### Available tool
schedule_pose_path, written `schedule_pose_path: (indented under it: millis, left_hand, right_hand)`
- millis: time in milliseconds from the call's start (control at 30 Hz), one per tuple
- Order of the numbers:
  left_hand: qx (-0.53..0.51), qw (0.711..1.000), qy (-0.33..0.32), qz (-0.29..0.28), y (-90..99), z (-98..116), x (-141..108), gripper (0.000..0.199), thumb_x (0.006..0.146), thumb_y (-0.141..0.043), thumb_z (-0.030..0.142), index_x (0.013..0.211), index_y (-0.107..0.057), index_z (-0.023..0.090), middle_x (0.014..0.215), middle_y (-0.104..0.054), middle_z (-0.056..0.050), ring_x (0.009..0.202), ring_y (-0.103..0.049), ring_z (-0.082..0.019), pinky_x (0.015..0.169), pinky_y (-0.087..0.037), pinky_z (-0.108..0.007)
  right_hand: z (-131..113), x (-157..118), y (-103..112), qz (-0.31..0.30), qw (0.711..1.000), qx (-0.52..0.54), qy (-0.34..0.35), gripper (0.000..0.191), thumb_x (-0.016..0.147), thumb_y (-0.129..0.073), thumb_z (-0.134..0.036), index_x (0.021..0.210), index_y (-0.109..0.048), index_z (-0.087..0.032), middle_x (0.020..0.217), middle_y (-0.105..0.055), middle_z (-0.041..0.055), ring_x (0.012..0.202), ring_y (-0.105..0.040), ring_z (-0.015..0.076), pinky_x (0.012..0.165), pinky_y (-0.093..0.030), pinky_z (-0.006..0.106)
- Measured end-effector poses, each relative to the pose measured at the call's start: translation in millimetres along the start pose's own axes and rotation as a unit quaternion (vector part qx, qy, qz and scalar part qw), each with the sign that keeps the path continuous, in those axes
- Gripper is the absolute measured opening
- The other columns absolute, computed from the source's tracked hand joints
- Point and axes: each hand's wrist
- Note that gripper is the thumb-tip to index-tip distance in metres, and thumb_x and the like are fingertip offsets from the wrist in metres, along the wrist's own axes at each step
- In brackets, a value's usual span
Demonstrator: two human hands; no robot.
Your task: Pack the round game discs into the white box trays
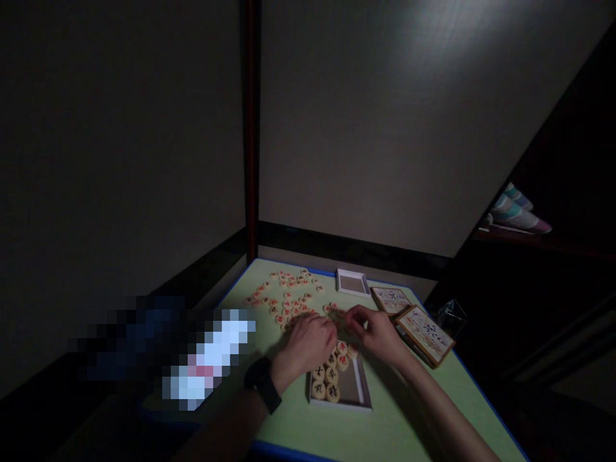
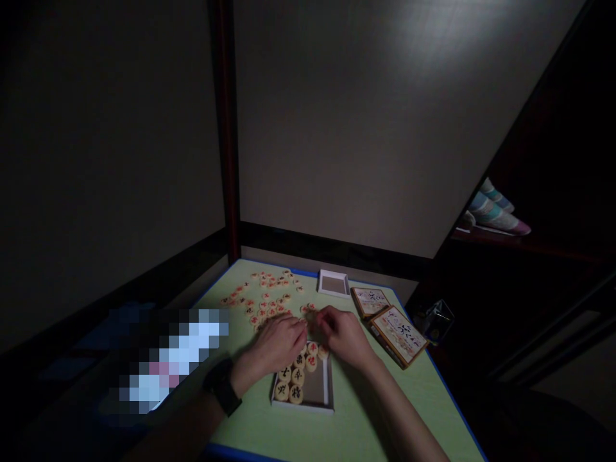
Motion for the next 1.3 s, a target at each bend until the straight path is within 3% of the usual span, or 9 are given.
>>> schedule_pose_path:
  millis: [133,200,267,400,567,833,933,1100,1300]
  left_hand:
    - [-0.008,1.000,0.002,0.002,-1.7,-0.1,0.2,0.027,0.094,-0.042,0.020,0.088,-0.068,0.017,0.091,-0.073,-0.009,0.085,-0.068,-0.022,0.086,-0.052,-0.038]
    - [-0.011,1.000,0.001,0.006,-3.1,-0.4,0.4,0.028,0.095,-0.042,0.021,0.088,-0.068,0.017,0.091,-0.073,-0.009,0.085,-0.068,-0.022,0.087,-0.052,-0.038]
    - [-0.015,1.000,0.000,0.001,-3.6,-0.3,0.5,0.028,0.094,-0.041,0.021,0.089,-0.068,0.017,0.092,-0.072,-0.009,0.087,-0.068,-0.023,0.088,-0.052,-0.039]
    - [-0.017,1.000,-0.011,-0.017,-3.5,0.9,0.4,0.026,0.093,-0.043,0.020,0.090,-0.069,0.016,0.095,-0.072,-0.010,0.091,-0.067,-0.024,0.091,-0.051,-0.040]
    - [-0.007,1.000,-0.021,-0.014,-7.5,3.1,0.3,0.028,0.094,-0.043,0.022,0.096,-0.069,0.014,0.098,-0.071,-0.012,0.096,-0.066,-0.026,0.097,-0.049,-0.043]
    - [-0.006,0.999,-0.031,-0.011,-8.7,4.6,-0.3,0.029,0.096,-0.042,0.024,0.098,-0.069,0.012,0.100,-0.070,-0.013,0.097,-0.065,-0.028,0.096,-0.049,-0.046]
    - [-0.014,0.999,-0.036,-0.010,-10.7,4.1,-0.2,0.029,0.095,-0.043,0.023,0.098,-0.069,0.012,0.100,-0.070,-0.015,0.098,-0.065,-0.029,0.096,-0.048,-0.047]
    - [-0.019,1.000,-0.023,-0.010,-11.1,3.7,-0.1,0.030,0.095,-0.043,0.024,0.098,-0.070,0.012,0.098,-0.070,-0.016,0.098,-0.065,-0.030,0.094,-0.049,-0.048]
    - [-0.009,1.000,-0.025,-0.014,-7.2,2.5,0.7,0.031,0.094,-0.043,0.023,0.093,-0.071,0.011,0.093,-0.072,-0.015,0.092,-0.067,-0.029,0.088,-0.052,-0.046]
  right_hand:
    - [-8.8,65.6,-8.5,-0.078,0.983,-0.166,0.009,0.025,0.082,-0.053,-0.011,0.099,-0.071,-0.016,0.089,-0.076,0.0070,0.079,-0.068,0.0180,0.070,-0.043,0.024]
    - [-14.7,97.5,-21.1,-0.128,0.966,-0.224,0.005,0.024,0.081,-0.055,-0.010,0.095,-0.072,-0.017,0.092,-0.076,0.0078,0.084,-0.069,0.0187,0.071,-0.043,0.023]
    - [-19.4,123.4,-37.1,-0.138,0.960,-0.243,-0.001,0.019,0.084,-0.055,-0.014,0.092,-0.073,-0.016,0.096,-0.076,0.0114,0.089,-0.070,0.0211,0.072,-0.043,0.024]
    - [-23.3,153.8,-66.9,-0.144,0.949,-0.278,-0.018,0.024,0.089,-0.053,-0.021,0.103,-0.070,-0.013,0.108,-0.074,0.0190,0.096,-0.070,0.0265,0.074,-0.046,0.028]
    - [-19.7,164.0,-81.5,-0.153,0.939,-0.307,-0.010,0.026,0.094,-0.048,-0.022,0.112,-0.065,-0.014,0.114,-0.071,0.0193,0.101,-0.069,0.0271,0.077,-0.047,0.030]
    - [-22.6,160.6,-73.3,-0.165,0.939,-0.300,0.030,0.035,0.087,-0.054,-0.008,0.122,-0.055,-0.012,0.115,-0.068,0.0206,0.099,-0.068,0.0271,0.077,-0.045,0.029]
    - [-32.0,158.4,-74.0,-0.171,0.945,-0.268,0.079,0.036,0.088,-0.052,-0.009,0.123,-0.056,-0.014,0.113,-0.069,0.0145,0.097,-0.066,0.0217,0.079,-0.043,0.025]
    - [-39.3,156.2,-85.6,-0.209,0.936,-0.229,0.169,0.035,0.080,-0.055,-0.007,0.110,-0.069,-0.019,0.113,-0.070,0.0074,0.100,-0.064,0.0185,0.086,-0.042,0.023]
    - [-35.9,157.9,-90.2,-0.231,0.925,-0.231,0.196,0.033,0.078,-0.055,-0.005,0.100,-0.074,-0.020,0.104,-0.074,0.0055,0.094,-0.065,0.0187,0.082,-0.043,0.024]
Point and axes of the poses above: each hand's wrist, its own x-axis towards the middle knuckle, its own y-axis out of the back of the hand, z = x × y
